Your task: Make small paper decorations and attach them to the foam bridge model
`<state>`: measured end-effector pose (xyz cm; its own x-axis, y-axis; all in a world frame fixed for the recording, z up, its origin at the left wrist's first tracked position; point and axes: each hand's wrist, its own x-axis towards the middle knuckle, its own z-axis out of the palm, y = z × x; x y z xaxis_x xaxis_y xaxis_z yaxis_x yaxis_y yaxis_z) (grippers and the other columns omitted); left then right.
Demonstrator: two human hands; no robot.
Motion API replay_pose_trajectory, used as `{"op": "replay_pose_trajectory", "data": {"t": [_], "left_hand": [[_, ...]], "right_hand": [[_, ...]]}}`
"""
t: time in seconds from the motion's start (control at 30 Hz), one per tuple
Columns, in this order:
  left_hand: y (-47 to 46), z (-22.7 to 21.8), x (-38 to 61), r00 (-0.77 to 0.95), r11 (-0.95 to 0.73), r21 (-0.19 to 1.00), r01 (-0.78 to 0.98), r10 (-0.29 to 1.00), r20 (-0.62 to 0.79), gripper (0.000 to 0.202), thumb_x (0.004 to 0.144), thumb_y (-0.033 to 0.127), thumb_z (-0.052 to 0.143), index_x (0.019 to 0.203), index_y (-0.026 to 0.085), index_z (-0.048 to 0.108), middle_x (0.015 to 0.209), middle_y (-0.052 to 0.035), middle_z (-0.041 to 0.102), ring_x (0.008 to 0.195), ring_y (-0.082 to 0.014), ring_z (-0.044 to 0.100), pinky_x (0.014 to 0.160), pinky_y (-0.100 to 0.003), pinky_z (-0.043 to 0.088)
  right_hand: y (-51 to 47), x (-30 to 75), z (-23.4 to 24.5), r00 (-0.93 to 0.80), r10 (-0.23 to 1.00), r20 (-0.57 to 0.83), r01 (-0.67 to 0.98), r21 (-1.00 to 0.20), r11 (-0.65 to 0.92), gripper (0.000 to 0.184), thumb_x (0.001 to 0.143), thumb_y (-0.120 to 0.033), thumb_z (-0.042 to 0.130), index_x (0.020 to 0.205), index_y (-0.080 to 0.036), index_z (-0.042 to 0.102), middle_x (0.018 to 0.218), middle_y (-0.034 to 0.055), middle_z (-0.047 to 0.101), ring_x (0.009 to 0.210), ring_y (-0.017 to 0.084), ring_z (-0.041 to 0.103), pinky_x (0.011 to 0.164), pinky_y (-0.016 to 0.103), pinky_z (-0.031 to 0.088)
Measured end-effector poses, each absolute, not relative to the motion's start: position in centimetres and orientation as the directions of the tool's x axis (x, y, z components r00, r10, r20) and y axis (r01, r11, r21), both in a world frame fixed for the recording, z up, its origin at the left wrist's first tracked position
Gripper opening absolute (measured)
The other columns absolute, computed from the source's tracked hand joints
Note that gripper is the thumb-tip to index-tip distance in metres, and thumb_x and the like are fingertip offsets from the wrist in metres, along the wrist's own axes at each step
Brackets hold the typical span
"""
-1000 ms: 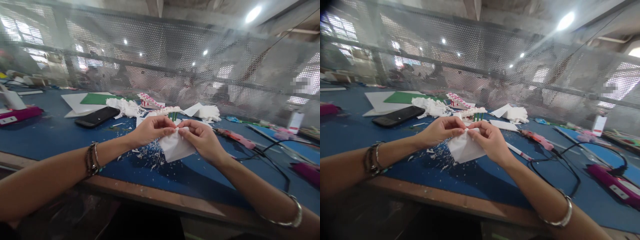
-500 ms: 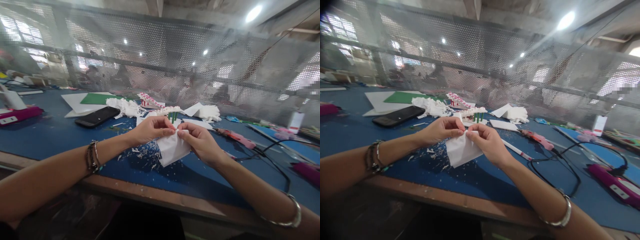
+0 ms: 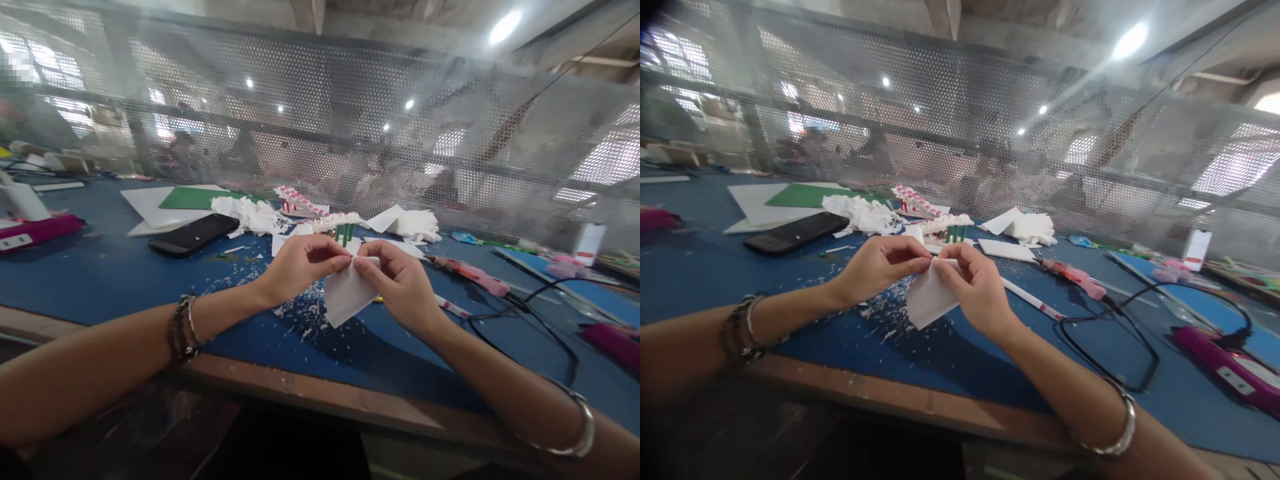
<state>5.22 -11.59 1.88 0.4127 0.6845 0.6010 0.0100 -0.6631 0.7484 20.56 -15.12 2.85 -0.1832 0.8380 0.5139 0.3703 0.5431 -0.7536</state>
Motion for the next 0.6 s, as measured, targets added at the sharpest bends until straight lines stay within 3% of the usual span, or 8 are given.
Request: {"op": "replay_pose_trajectory", "data": {"t": [0.3,0.6], "left_hand": [[-12.22,2.17,5.03,0.458,-0.792,0.606,0.067,0.564,0.687,0.010,0.070,0.024,0.059,0.071,0.014,0.061,0.069,-0.0019,0.060,0.065,-0.0091,0.054,0.061,-0.019,0.043],[-11.62,1.95,5.31,0.410,-0.693,0.720,-0.010,0.654,0.636,0.009,0.068,0.023,0.058,0.068,0.014,0.059,0.070,-0.0015,0.058,0.065,-0.0090,0.053,0.060,-0.020,0.043]], "right_hand": [[-15.37,20.44,2.49,-0.166,0.728,0.665,0.494,-0.583,0.645,0.010,0.073,-0.025,0.053,0.067,-0.018,0.048,0.060,-0.0031,0.051,0.051,0.007,0.044,0.045,0.020,0.032],[-15.35,20.54,2.68,-0.184,0.747,0.639,0.446,-0.623,0.643,0.007,0.073,-0.025,0.050,0.071,-0.018,0.050,0.059,-0.0034,0.050,0.047,0.006,0.041,0.042,0.020,0.028]]}}
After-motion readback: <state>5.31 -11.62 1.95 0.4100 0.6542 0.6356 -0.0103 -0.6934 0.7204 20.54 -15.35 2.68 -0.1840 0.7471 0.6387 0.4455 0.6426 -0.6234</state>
